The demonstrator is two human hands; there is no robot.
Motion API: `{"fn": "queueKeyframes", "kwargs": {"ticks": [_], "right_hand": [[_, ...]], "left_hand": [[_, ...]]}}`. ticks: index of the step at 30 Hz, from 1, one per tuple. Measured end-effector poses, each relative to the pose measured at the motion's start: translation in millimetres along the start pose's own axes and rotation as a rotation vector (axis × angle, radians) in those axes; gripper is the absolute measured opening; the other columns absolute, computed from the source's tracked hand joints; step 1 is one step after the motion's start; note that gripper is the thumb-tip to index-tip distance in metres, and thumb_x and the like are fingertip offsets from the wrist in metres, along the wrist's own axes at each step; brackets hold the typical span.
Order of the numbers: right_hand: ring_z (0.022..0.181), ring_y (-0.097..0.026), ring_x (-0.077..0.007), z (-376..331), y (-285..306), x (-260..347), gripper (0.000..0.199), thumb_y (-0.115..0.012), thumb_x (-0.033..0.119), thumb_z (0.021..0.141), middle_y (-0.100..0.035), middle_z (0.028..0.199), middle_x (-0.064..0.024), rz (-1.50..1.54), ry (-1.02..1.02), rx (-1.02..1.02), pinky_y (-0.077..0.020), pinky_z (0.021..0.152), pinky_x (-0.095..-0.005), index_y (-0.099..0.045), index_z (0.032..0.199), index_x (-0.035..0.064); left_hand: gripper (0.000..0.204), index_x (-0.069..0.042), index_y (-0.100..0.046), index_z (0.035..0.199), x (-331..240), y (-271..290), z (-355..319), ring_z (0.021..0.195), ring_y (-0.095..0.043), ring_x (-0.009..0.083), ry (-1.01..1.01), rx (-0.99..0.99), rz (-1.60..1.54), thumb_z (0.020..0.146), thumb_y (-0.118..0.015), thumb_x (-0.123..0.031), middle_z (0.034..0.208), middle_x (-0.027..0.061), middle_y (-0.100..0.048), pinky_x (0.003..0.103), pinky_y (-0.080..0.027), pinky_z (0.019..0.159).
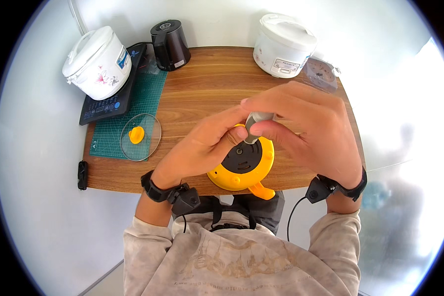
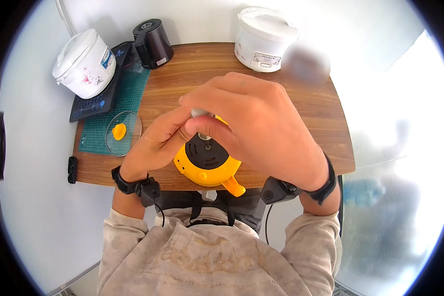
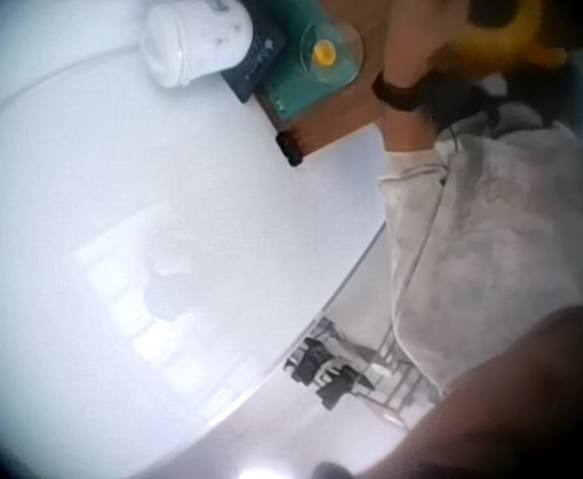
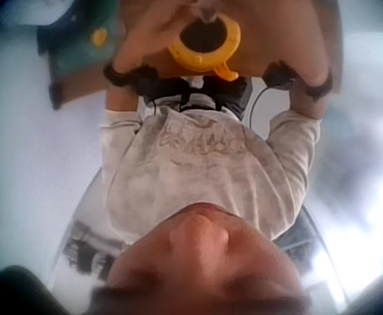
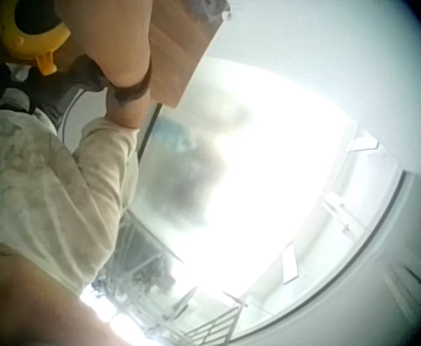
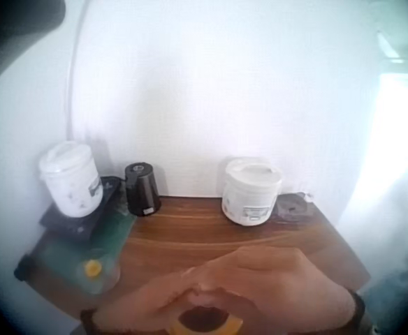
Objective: The person disassembles a yellow electric kettle by removing the lid and base, then assembles a glass lid with a yellow knob using a screwdriver. The person reattaches the base to the kettle and places the glass lid on top. Finally, the person opens a black electric kettle to inspect its interior.
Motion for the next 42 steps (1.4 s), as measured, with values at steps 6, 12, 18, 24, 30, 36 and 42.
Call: {"fn": "queueKeyframes", "kwargs": {"ticks": [6,12,18,24,30,36,42], "right_hand": [[0.064,-0.063,-0.0185,9.5,-14.6,0.2,0.025,-0.087,0.023,0.076,-0.068,0.078,-0.0054,-0.096,0.022,-0.091,-0.0485,0.053,-0.0288,-0.073,0.090,0.0076],[0.057,-0.056,-0.0162,7.4,-16.1,-1.1,0.031,-0.087,0.028,0.074,-0.066,0.074,-0.0045,-0.293,-0.023,-0.031,-0.0414,0.049,-0.0281,-0.071,0.093,0.0087],[0.057,-0.051,-0.0116,-6.0,1.5,-0.9,0.027,-0.085,0.019,0.075,-0.062,0.072,-0.0031,-0.005,-0.126,-0.015,-0.0390,0.049,-0.0264,-0.070,0.094,0.0069],[0.050,-0.053,-0.0223,1.3,9.3,-4.0,0.023,-0.075,0.023,0.079,-0.053,0.058,-0.0041,-0.165,-0.205,0.058,-0.0417,0.048,-0.0322,-0.061,0.071,0.0073],[0.042,-0.049,-0.0244,3.7,-8.9,-7.1,0.046,-0.078,0.039,0.075,-0.046,0.045,-0.0040,-0.380,-0.152,-0.083,-0.0384,0.043,-0.0344,-0.052,0.051,0.0098],[0.054,-0.052,-0.0184,0.4,2.5,-2.7,0.030,-0.085,0.028,0.075,-0.058,0.063,-0.0052,-0.365,-0.129,-0.111,-0.0369,0.047,-0.0302,-0.067,0.076,0.0053],[0.066,-0.062,-0.0182,-4.9,2.8,-6.0,0.032,-0.085,0.019,0.075,-0.068,0.086,-0.0076,-0.013,0.001,-0.008,-0.0486,0.056,-0.0274,-0.074,0.102,0.0044]], "left_hand": [[0.038,-0.005,-0.051,0.132,-4.9,-9.2,-1.0,0.111,-0.061,0.0169,0.106,-0.153,-0.331,0.097,-0.067,-0.008,0.117,0.0065,-0.062,0.032,-0.049,0.098],[0.038,-0.004,-0.051,0.132,-1.4,-8.2,10.9,0.107,-0.063,0.0194,0.073,-0.080,-0.086,0.096,-0.065,-0.006,0.116,0.0102,-0.064,0.034,-0.051,0.096],[0.033,-0.003,-0.049,0.136,0.5,-3.0,4.3,0.098,-0.065,0.0218,0.026,0.057,-0.096,0.103,-0.051,-0.004,0.117,0.0134,-0.065,0.033,-0.050,0.092],[0.033,-0.004,-0.051,0.135,6.4,-12.1,13.0,0.109,-0.060,0.0159,0.103,-0.085,-0.375,0.103,-0.054,-0.005,0.117,0.0058,-0.059,0.031,-0.047,0.098],[0.029,-0.005,-0.051,0.127,-1.1,-17.0,8.1,0.115,-0.057,0.0143,0.018,-0.122,-0.409,0.099,-0.059,-0.003,0.115,0.0042,-0.058,0.032,-0.047,0.101],[0.022,-0.004,-0.056,0.125,0.2,-9.8,9.4,0.115,-0.056,0.0132,0.219,-0.082,-0.362,0.104,-0.058,-0.010,0.123,0.0037,-0.057,0.028,-0.044,0.103],[0.034,-0.002,-0.052,0.136,6.8,-8.6,2.6,0.103,-0.064,0.0183,-0.001,-0.065,-0.107,0.102,-0.054,-0.002,0.115,0.0109,-0.068,0.031,-0.051,0.093]]}}
Point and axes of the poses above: each hand's wrist, its own z-axis towards the middle knuckle, its own y-axis out of the back of the hand, x = y × z, the point moved 2 cm from there along z, towards the middle knuckle
